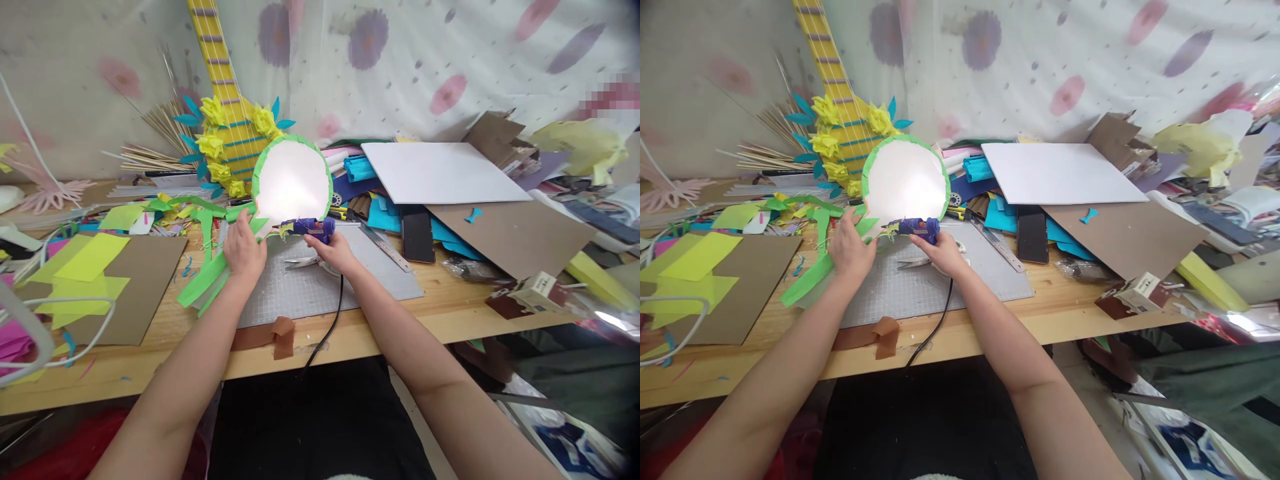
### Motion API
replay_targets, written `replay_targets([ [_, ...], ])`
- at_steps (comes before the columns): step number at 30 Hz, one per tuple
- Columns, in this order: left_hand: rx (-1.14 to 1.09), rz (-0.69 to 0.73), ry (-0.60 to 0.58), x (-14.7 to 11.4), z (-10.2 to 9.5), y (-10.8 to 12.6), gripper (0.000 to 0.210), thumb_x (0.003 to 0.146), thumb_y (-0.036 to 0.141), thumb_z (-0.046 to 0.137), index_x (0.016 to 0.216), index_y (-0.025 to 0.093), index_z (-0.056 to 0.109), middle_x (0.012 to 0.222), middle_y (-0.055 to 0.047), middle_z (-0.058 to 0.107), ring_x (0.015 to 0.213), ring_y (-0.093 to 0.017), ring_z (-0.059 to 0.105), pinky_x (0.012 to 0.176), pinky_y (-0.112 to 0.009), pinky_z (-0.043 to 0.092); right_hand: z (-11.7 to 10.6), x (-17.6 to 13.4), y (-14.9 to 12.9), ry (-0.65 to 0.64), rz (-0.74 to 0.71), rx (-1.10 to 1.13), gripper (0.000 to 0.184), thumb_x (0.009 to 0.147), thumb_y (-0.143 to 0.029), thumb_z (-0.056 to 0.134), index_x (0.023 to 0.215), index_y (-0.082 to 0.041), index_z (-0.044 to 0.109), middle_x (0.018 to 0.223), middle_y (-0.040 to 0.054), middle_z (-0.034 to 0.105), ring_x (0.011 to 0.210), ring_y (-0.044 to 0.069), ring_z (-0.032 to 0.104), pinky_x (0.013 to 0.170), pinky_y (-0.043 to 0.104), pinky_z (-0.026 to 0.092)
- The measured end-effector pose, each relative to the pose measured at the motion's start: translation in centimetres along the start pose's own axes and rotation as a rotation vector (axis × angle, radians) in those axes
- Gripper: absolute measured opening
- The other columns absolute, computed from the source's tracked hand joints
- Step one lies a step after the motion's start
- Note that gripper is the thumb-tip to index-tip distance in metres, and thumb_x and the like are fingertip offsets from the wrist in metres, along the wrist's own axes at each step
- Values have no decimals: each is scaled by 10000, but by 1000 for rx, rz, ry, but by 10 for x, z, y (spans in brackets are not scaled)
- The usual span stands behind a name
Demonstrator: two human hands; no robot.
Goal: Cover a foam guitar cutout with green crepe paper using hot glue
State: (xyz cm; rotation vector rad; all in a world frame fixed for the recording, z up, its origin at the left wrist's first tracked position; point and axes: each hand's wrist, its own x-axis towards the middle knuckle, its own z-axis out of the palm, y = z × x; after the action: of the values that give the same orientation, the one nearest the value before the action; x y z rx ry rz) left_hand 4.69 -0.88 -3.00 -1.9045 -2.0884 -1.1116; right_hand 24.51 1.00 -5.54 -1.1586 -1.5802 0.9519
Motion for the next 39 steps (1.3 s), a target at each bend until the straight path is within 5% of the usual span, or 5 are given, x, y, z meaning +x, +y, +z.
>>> replay_targets([
  [13,49,43,-12,0,6,-3,701,696,142,622,1359,143,394,1298,-146,586,1212,-329,510,1008,-465,408,3,0,-7,-62,71,-197,404,743,-582,643,885,-212,720,793,40,705,787,204,649,768,346,512],
  [39,119,37,-102,0,1,3,725,728,154,614,1401,124,345,1303,-179,567,1218,-340,499,1022,-480,388,6,0,-8,-65,14,-251,372,777,-486,683,1048,-233,709,1017,64,732,985,257,671,901,396,500],
])
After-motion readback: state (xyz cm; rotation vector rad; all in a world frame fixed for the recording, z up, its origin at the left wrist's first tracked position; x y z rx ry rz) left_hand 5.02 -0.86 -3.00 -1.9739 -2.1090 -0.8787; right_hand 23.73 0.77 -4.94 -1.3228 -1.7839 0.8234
